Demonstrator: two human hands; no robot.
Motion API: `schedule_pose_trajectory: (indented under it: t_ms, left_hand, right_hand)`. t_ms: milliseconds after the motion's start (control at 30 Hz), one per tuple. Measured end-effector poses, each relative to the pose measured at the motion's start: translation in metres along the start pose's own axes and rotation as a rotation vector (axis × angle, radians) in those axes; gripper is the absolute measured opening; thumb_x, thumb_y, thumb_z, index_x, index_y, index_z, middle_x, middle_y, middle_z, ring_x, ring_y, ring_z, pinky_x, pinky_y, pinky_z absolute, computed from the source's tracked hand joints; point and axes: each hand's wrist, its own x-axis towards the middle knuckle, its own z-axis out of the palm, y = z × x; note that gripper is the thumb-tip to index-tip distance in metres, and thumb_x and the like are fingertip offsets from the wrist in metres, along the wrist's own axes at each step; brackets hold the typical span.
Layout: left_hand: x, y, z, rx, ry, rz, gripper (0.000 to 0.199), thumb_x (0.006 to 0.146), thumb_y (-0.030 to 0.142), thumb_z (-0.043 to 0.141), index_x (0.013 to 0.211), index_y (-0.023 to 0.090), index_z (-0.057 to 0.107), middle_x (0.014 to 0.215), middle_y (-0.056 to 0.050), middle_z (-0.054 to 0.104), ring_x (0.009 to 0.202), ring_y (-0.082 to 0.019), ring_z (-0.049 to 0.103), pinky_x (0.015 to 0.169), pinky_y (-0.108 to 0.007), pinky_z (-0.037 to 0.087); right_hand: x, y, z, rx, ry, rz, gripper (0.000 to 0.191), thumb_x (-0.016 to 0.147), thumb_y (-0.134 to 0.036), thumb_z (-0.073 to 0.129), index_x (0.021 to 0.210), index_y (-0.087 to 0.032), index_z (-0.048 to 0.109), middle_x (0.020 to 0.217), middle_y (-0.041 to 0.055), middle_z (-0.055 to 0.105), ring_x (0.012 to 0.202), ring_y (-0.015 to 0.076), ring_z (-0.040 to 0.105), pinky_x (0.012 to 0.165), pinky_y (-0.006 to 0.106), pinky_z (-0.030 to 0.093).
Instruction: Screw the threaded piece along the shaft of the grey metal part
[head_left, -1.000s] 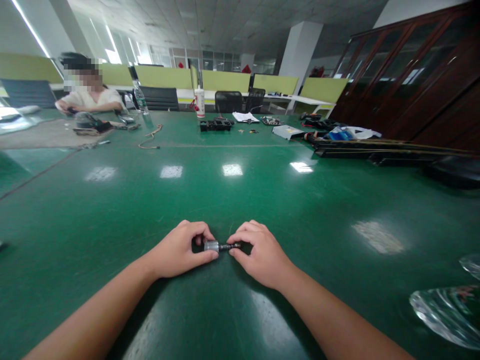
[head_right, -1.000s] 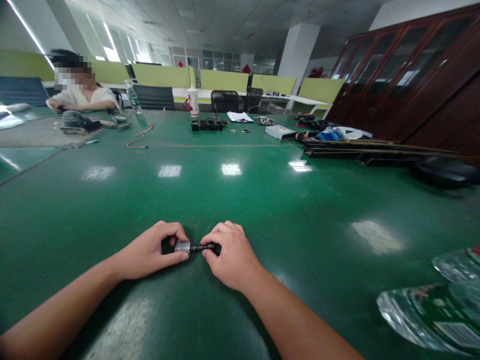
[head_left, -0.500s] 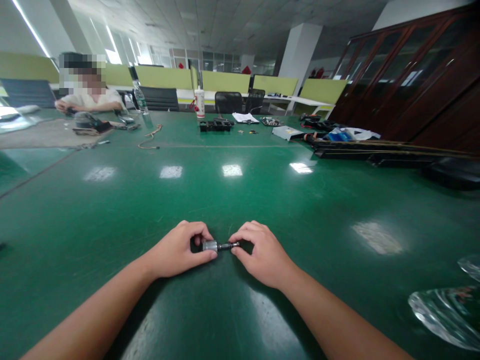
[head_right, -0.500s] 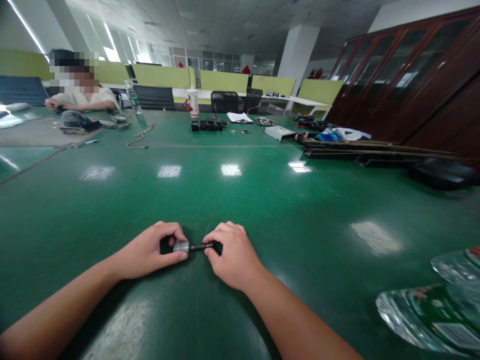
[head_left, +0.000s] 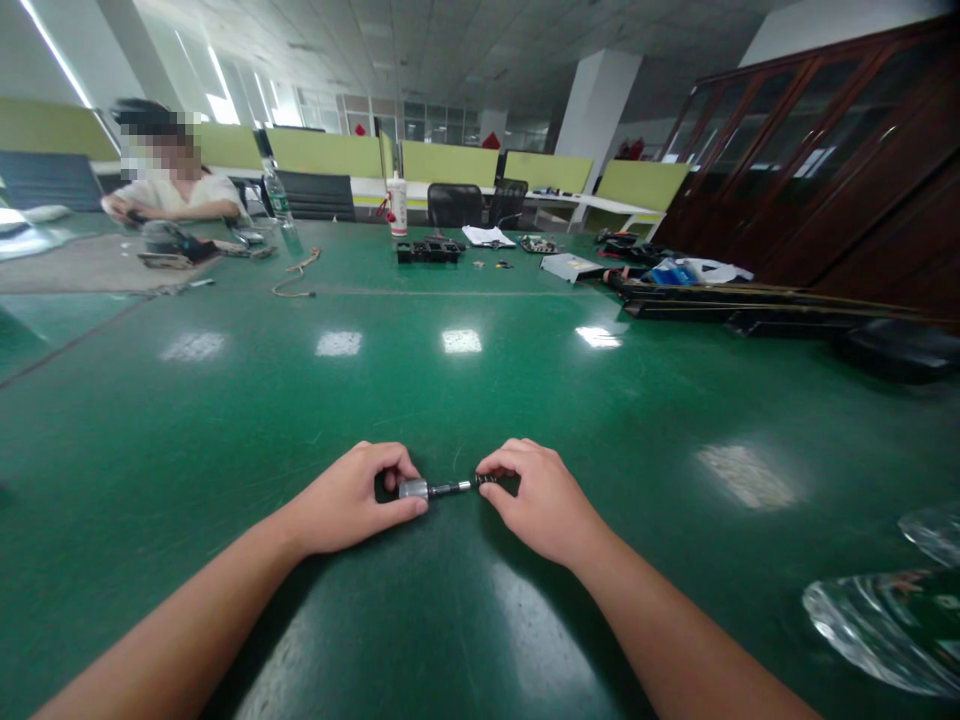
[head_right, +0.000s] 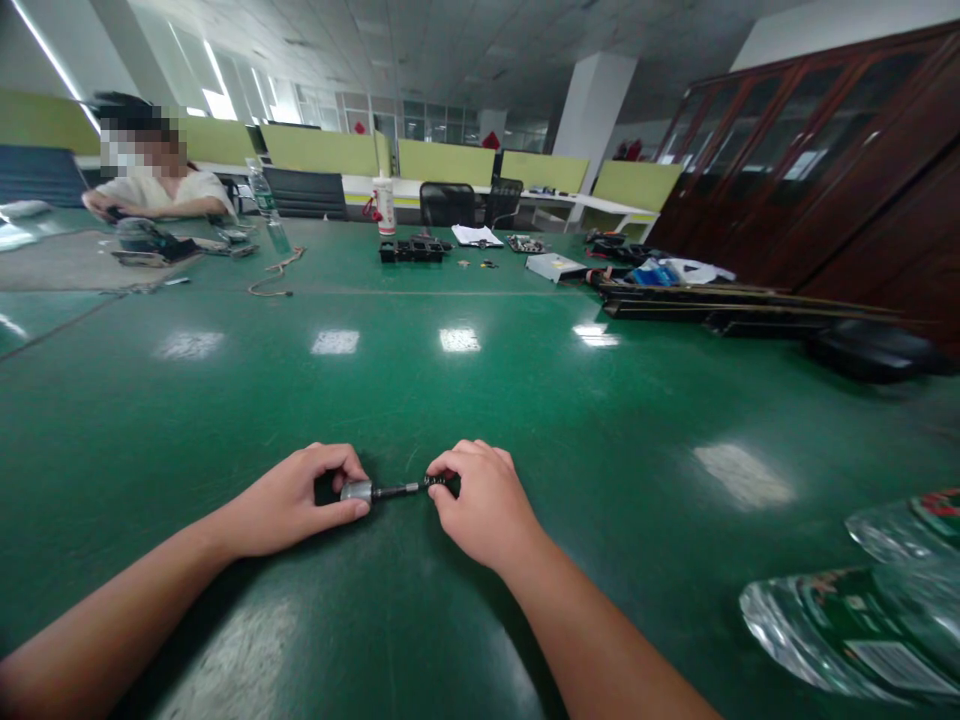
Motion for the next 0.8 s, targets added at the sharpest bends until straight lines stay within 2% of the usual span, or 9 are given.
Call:
schedule_pose_trajectory:
  t_ms: [167, 333, 433, 533, 700, 800]
  left_hand:
    - [0.0, 0.001, 0.0, -0.01, -0.003, -0.002, 0.026, 0.083, 0.044, 0.066, 0.088, 0.019, 0.066, 0.079, 0.0, 0.066, 0.074, -0.018, 0.06, 0.073, -0.029, 0.043]
    - [0.0, 0.001, 0.0, -0.01, -0.013, 0.014, 0.024, 0.081, 0.041, 0.071, 0.09, 0.019, 0.066, 0.081, 0.0, 0.065, 0.076, -0.017, 0.059, 0.076, -0.03, 0.041]
    - [-0.001, 0.001, 0.0, -0.004, -0.024, 0.034, 0.03, 0.076, 0.042, 0.077, 0.093, 0.019, 0.065, 0.085, 0.0, 0.066, 0.078, -0.018, 0.059, 0.077, -0.03, 0.04]
    - [-0.002, 0.002, 0.0, -0.011, -0.026, 0.044, 0.037, 0.072, 0.046, 0.08, 0.094, 0.019, 0.066, 0.084, 0.001, 0.065, 0.078, -0.018, 0.058, 0.077, -0.03, 0.039]
    - [-0.001, 0.001, 0.0, -0.027, -0.015, 0.047, 0.028, 0.086, 0.045, 0.065, 0.094, 0.019, 0.068, 0.08, 0.001, 0.065, 0.078, -0.017, 0.059, 0.077, -0.03, 0.04]
    - [0.0, 0.001, 0.0, -0.01, -0.022, 0.038, 0.026, 0.083, 0.043, 0.068, 0.094, 0.019, 0.068, 0.08, 0.001, 0.066, 0.078, -0.017, 0.06, 0.078, -0.03, 0.04]
  right_hand:
    - [0.0, 0.0, -0.002, 0.038, -0.01, -0.011, 0.014, 0.079, -0.014, 0.07, 0.088, -0.024, 0.074, 0.088, 0.0012, 0.069, 0.089, 0.02, 0.06, 0.083, 0.037, 0.043]
    - [-0.001, -0.011, 0.005, 0.136, -0.068, -0.118, 0.017, 0.081, -0.012, 0.071, 0.092, -0.024, 0.074, 0.093, 0.0012, 0.072, 0.092, 0.019, 0.061, 0.089, 0.038, 0.042]
    - [-0.002, -0.018, 0.013, 0.198, -0.084, -0.166, 0.026, 0.079, -0.007, 0.07, 0.099, -0.023, 0.072, 0.091, 0.0007, 0.072, 0.089, 0.0176, 0.061, 0.087, 0.036, 0.043]
    - [-0.002, -0.022, 0.018, 0.222, -0.055, -0.124, 0.029, 0.078, -0.007, 0.071, 0.102, -0.023, 0.072, 0.089, 0.0007, 0.071, 0.086, 0.0166, 0.061, 0.085, 0.034, 0.044]
    - [-0.003, -0.02, 0.018, 0.216, -0.056, -0.082, 0.028, 0.079, -0.009, 0.071, 0.103, -0.023, 0.072, 0.089, 0.0014, 0.069, 0.086, 0.0169, 0.061, 0.083, 0.033, 0.045]
    - [-0.003, -0.02, 0.017, 0.206, -0.058, -0.088, 0.026, 0.079, -0.01, 0.071, 0.102, -0.023, 0.073, 0.088, 0.0015, 0.069, 0.086, 0.0169, 0.061, 0.084, 0.033, 0.045]
